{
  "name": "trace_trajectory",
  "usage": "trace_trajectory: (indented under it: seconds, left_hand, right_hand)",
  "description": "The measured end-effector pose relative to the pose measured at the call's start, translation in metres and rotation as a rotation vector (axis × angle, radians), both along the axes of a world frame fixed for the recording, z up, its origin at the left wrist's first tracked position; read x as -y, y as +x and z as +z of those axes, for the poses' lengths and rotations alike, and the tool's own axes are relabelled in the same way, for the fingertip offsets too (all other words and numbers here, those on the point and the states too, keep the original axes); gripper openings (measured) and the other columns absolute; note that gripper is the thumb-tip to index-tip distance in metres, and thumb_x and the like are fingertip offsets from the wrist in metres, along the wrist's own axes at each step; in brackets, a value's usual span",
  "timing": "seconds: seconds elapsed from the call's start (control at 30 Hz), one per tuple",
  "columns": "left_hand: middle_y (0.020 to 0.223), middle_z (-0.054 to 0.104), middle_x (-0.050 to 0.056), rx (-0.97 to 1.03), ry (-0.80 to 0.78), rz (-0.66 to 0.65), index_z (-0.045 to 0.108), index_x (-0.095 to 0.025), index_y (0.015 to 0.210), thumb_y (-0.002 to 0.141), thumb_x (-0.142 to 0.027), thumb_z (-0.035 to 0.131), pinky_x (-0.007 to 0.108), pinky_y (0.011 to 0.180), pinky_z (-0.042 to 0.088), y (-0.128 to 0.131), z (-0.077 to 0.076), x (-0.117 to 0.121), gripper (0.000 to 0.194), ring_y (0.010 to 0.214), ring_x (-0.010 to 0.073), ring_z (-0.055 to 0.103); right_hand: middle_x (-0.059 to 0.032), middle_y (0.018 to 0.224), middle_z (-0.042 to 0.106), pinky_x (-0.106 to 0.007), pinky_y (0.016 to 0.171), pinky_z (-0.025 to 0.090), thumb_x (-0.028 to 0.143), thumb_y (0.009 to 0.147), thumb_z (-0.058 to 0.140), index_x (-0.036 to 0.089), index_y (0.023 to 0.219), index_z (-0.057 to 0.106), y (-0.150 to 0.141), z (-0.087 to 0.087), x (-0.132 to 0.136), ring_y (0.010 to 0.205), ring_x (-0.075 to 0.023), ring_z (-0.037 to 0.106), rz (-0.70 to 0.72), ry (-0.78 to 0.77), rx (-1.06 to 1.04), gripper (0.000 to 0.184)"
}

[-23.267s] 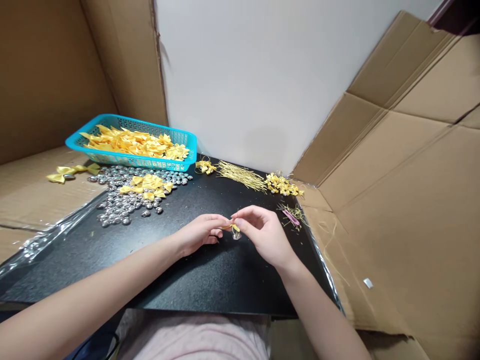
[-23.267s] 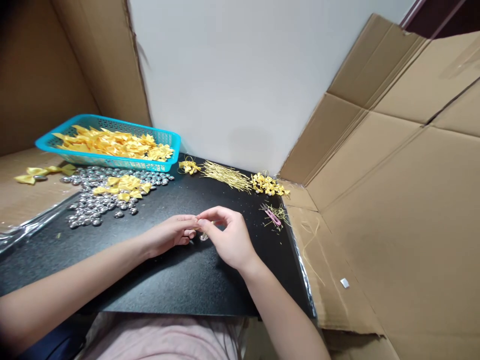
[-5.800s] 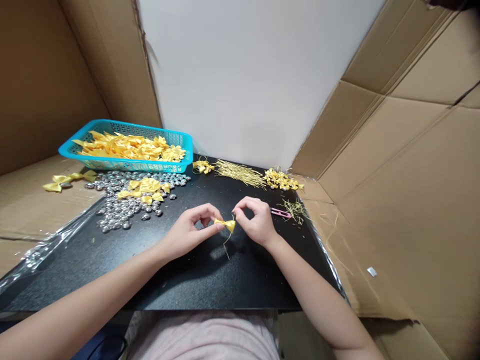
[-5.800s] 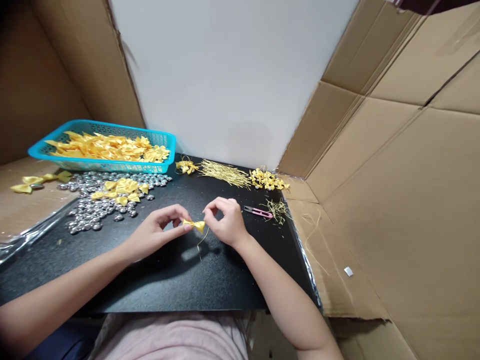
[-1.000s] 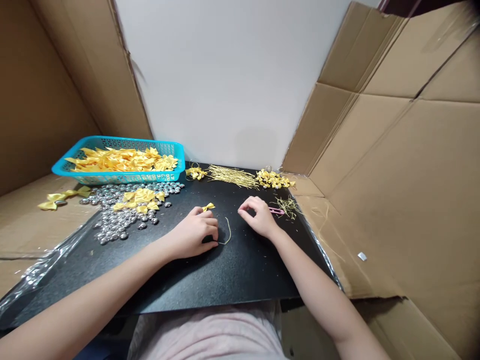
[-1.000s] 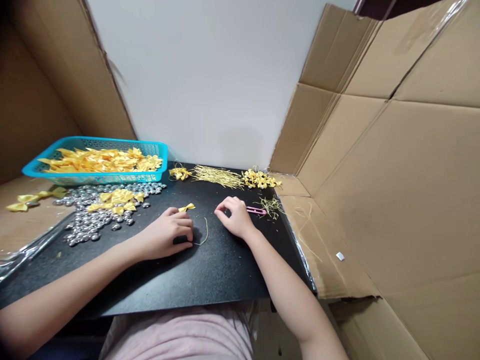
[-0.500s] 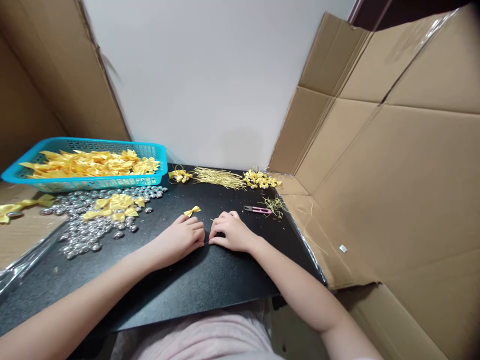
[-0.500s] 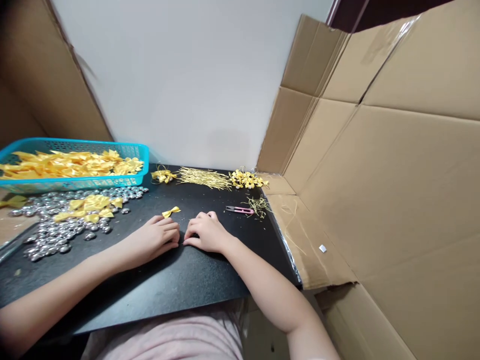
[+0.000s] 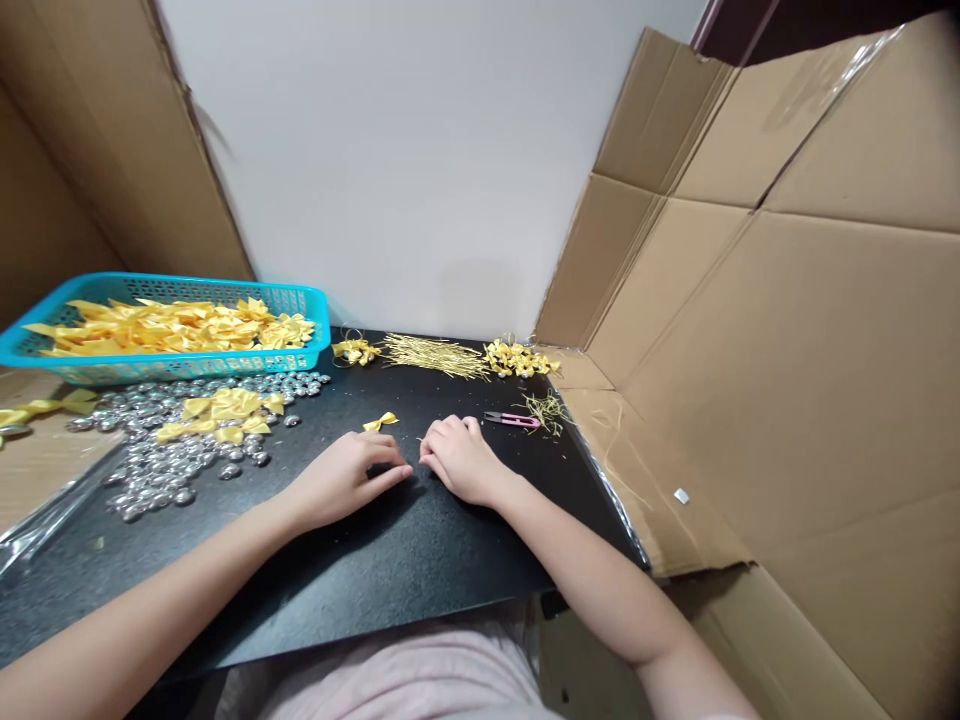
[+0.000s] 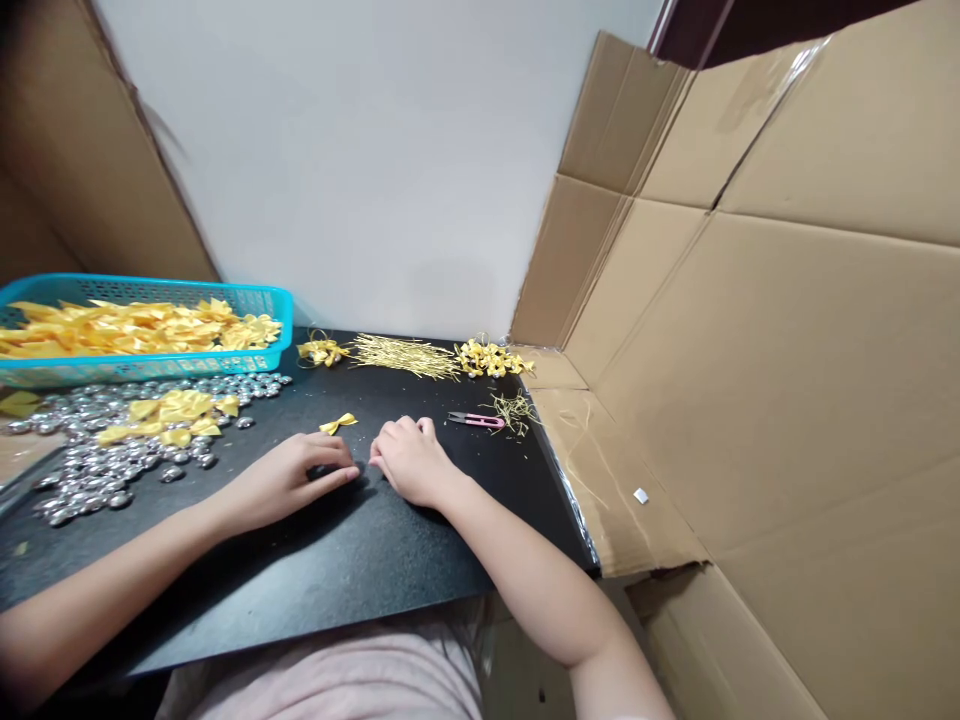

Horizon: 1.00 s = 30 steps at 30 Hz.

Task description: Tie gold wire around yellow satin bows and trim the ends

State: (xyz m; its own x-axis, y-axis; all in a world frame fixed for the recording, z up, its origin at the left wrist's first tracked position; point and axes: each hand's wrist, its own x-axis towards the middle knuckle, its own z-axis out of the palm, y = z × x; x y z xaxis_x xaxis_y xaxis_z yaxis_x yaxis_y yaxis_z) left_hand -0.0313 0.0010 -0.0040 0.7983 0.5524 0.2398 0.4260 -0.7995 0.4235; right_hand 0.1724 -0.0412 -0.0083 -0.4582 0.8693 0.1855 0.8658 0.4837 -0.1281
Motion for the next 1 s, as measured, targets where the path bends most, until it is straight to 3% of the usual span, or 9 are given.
trace_trajectory:
  seconds: [0.27, 0.33, 0.4, 0.5, 0.63, 0.73, 0.83, 0.93, 1.0]
  left_hand:
    - [0.075, 0.074, 0.002, 0.111, 0.035, 0.031, 0.073, -0.023, 0.076, 0.09, -0.04, 0.052, 0.025, 0.068, 0.05, -0.001, 0.0, -0.003, 0.03, 0.07, 0.018, 0.066]
    - [0.076, 0.075, 0.002, 0.162, 0.002, 0.094, 0.073, -0.023, 0.076, 0.088, -0.046, 0.053, 0.025, 0.069, 0.049, -0.004, -0.003, -0.007, 0.032, 0.072, 0.0193, 0.066]
    - [0.078, 0.075, 0.002, 0.202, -0.085, 0.188, 0.073, -0.023, 0.076, 0.084, -0.055, 0.055, 0.026, 0.071, 0.049, -0.006, -0.004, -0.011, 0.037, 0.075, 0.0208, 0.066]
    - [0.08, 0.075, 0.001, 0.218, -0.25, 0.253, 0.073, -0.024, 0.073, 0.078, -0.061, 0.058, 0.027, 0.075, 0.049, -0.008, -0.001, -0.013, 0.041, 0.078, 0.0228, 0.066]
    - [0.071, 0.072, 0.001, 0.3, -0.411, 0.357, 0.071, -0.027, 0.062, 0.07, -0.064, 0.061, 0.03, 0.068, 0.05, -0.008, 0.006, -0.013, 0.039, 0.075, 0.0258, 0.065]
    - [0.072, 0.072, 0.003, 0.424, -0.491, 0.472, 0.069, -0.027, 0.059, 0.064, -0.062, 0.065, 0.033, 0.072, 0.052, -0.01, 0.009, -0.015, 0.035, 0.077, 0.0274, 0.066]
    - [0.078, 0.074, 0.004, 0.521, -0.527, 0.547, 0.069, -0.027, 0.06, 0.062, -0.058, 0.067, 0.036, 0.082, 0.051, -0.011, 0.011, -0.019, 0.031, 0.086, 0.0293, 0.066]
    - [0.078, 0.074, 0.004, 0.514, -0.467, 0.585, 0.069, -0.026, 0.062, 0.063, -0.06, 0.065, 0.037, 0.084, 0.049, -0.01, 0.012, -0.019, 0.033, 0.087, 0.0287, 0.065]
    - [0.072, 0.071, 0.003, 0.438, -0.4, 0.578, 0.068, -0.025, 0.063, 0.065, -0.062, 0.062, 0.034, 0.074, 0.049, -0.009, 0.012, -0.017, 0.038, 0.076, 0.0258, 0.064]
  right_hand:
    - [-0.0079, 0.104, 0.064, -0.041, 0.091, 0.033, 0.025, 0.098, 0.052, 0.017, 0.089, 0.059, -0.005, 0.001, 0.002, 0.103, -0.0222, 0.05, -0.026, 0.003, -0.042, 0.014]
    - [-0.006, 0.1, 0.066, -0.04, 0.093, 0.035, 0.025, 0.095, 0.056, 0.018, 0.087, 0.06, -0.007, -0.001, 0.001, 0.102, -0.0204, 0.055, -0.037, -0.047, -0.27, 0.012]
    - [-0.0038, 0.092, 0.068, -0.035, 0.09, 0.042, 0.03, 0.091, 0.061, 0.018, 0.085, 0.062, -0.008, -0.006, -0.002, 0.092, -0.0174, 0.06, -0.051, -0.159, -0.626, 0.014]
    - [-0.0008, 0.072, 0.064, -0.027, 0.068, 0.047, 0.044, 0.083, 0.066, 0.016, 0.083, 0.066, -0.007, -0.012, -0.008, 0.065, -0.0129, 0.058, -0.057, -0.428, -1.065, 0.028]
    - [0.0021, 0.063, 0.059, -0.021, 0.053, 0.037, 0.04, 0.071, 0.074, 0.015, 0.076, 0.069, 0.007, -0.006, -0.017, 0.055, -0.008, 0.045, -0.014, -0.573, -1.163, 0.027]
    - [0.0025, 0.064, 0.06, -0.021, 0.052, 0.037, 0.034, 0.07, 0.073, 0.015, 0.075, 0.071, 0.031, 0.008, -0.023, 0.055, -0.0076, 0.045, -0.047, -0.543, -1.103, 0.02]
    - [0.0037, 0.06, 0.059, -0.021, 0.052, 0.037, 0.033, 0.071, 0.072, 0.016, 0.075, 0.073, 0.062, 0.017, -0.028, 0.051, -0.008, 0.045, -0.237, -0.334, -1.019, 0.017]
    - [0.0041, 0.054, 0.053, -0.024, 0.056, 0.038, 0.025, 0.073, 0.069, 0.015, 0.067, 0.07, 0.082, 0.017, -0.032, 0.052, -0.0097, 0.045, -0.356, -0.156, -0.997, 0.012]
    - [0.0023, 0.06, 0.056, -0.026, 0.063, 0.041, 0.023, 0.077, 0.065, 0.015, 0.071, 0.07, 0.08, 0.015, -0.033, 0.06, -0.0119, 0.049, -0.393, -0.042, -1.009, 0.011]
